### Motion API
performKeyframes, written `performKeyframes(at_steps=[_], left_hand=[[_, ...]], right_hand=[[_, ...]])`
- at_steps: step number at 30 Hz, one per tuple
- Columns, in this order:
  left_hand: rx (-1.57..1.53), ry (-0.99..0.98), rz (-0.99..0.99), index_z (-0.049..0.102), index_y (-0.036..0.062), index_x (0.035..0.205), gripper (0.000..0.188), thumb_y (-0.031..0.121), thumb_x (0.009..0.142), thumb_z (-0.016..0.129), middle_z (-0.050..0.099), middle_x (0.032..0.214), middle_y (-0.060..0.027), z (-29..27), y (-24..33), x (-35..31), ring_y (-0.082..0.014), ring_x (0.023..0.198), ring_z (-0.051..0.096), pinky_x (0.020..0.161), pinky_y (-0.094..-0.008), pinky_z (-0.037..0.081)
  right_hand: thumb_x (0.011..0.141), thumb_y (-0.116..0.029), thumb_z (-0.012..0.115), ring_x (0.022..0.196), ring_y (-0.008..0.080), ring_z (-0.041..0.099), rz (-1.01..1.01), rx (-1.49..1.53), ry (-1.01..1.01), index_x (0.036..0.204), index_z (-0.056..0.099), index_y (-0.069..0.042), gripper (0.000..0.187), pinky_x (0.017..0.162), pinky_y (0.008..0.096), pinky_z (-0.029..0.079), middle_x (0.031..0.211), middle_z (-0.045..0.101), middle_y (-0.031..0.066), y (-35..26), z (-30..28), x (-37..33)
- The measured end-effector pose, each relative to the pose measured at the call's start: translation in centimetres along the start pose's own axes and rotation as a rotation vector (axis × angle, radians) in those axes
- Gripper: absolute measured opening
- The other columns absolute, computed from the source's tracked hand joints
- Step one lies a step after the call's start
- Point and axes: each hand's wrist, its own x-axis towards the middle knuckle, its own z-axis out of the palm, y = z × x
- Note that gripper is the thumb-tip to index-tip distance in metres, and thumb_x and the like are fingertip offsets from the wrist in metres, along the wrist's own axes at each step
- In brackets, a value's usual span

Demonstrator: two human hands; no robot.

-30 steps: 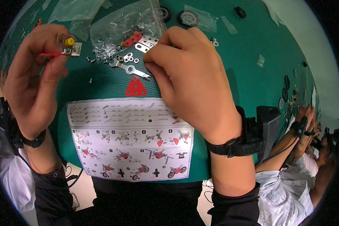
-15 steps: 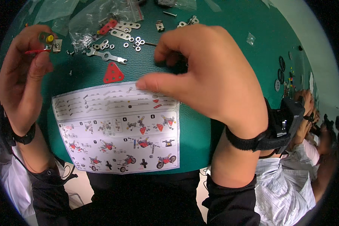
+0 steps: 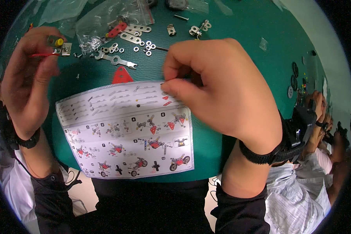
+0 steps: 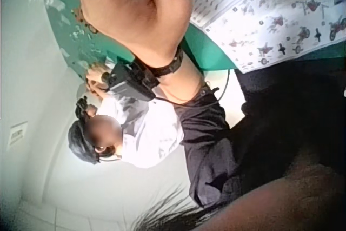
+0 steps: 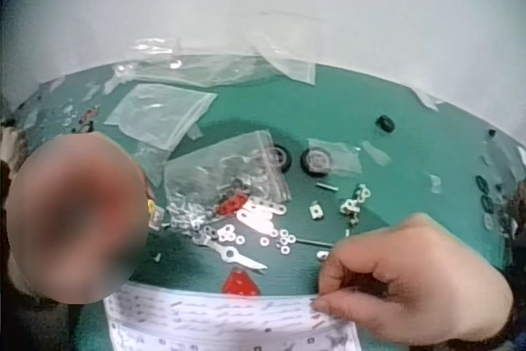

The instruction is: The person assembles a toy motorcycle by joining metal plates and brackets with screws and nuts. They refer to the instruction manual, pick up a red metal plate, and insert a screw through the plate and a metal bracket.

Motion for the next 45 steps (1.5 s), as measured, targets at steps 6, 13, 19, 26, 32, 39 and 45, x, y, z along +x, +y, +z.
performKeyframes(at_steps=[6,13,19,26,32,39,45], left_hand=[[-0.008,-0.013,-0.05,0.051,-0.0025,0.104,0.016,0.008,0.092,0.054,0.055,0.114,-0.0127,-0.2,0.7,0.6,-0.0081,0.075,0.051,0.063,-0.0193,0.042],[-0.02,-0.008,-0.055,0.051,-0.0023,0.102,0.014,0.006,0.091,0.054,0.054,0.113,-0.013,0.6,0.7,1.5,-0.008,0.076,0.05,0.062,-0.0184,0.042],[-0.045,-0.062,0.02,0.051,-0.0023,0.099,0.012,0.001,0.089,0.054,0.054,0.11,-0.0133,0.9,1.1,2.6,-0.0119,0.085,0.051,0.074,-0.0218,0.042],[0.169,-0.039,0.241,0.052,-0.0023,0.093,0.019,-0.006,0.077,0.061,0.054,0.101,-0.017,0.1,2.1,3.9,-0.0208,0.085,0.055,0.076,-0.0266,0.043],[0.161,0.086,0.338,0.055,-0.0012,0.087,0.022,-0.007,0.069,0.065,0.055,0.091,-0.0164,0.3,2.4,3.2,-0.0225,0.08,0.056,0.07,-0.0288,0.044],[0.054,0.015,0.369,0.052,-0.0026,0.09,0.019,-0.005,0.076,0.063,0.055,0.091,-0.0175,-0.3,2.2,3.1,-0.023,0.08,0.054,0.07,-0.0289,0.044],[0.036,0.019,0.342,0.052,-0.0025,0.09,0.017,-0.005,0.076,0.062,0.054,0.091,-0.0182,-0.1,2.3,3.2,-0.0229,0.082,0.054,0.071,-0.0289,0.044]], right_hand=[[0.075,-0.003,0.07,0.06,0.0063,0.053,-0.065,-0.071,0.109,0.077,0.059,0.002,0.012,0.056,0.0196,0.041,0.066,0.058,0.002,0.5,-0.3,0.3],[0.075,-0.006,0.071,0.059,0.005,0.051,-0.037,-0.036,0.142,0.076,0.06,0.001,0.013,0.053,0.0189,0.038,0.065,0.058,0.001,1.3,-0.6,0.8],[0.075,-0.005,0.071,0.059,0.0035,0.05,-0.004,-0.038,0.163,0.076,0.06,0.001,0.012,0.053,0.018,0.037,0.065,0.058,0.0,1.5,-1.0,1.0],[0.075,-0.002,0.069,0.059,0.0038,0.05,-0.016,0.003,0.159,0.077,0.059,0.002,0.011,0.053,0.0182,0.038,0.066,0.058,0.0007,1.5,-0.9,1.0],[0.072,-0.004,0.068,0.055,0.0129,0.054,-0.036,-0.01,0.199,0.076,0.06,0.002,0.011,0.05,0.0237,0.04,0.064,0.059,0.0064,1.5,-0.6,1.0],[0.073,-0.006,0.069,0.062,0.0118,0.055,-0.19,-0.125,0.246,0.079,0.062,0.002,0.013,0.054,0.0246,0.041,0.07,0.059,0.0058,1.5,-0.6,1.1],[0.072,-0.007,0.068,0.071,0.0245,0.056,-0.356,-0.265,0.432,0.081,0.064,0.001,0.012,0.062,0.0303,0.043,0.075,0.058,0.0105,1.9,0.8,2.7]])
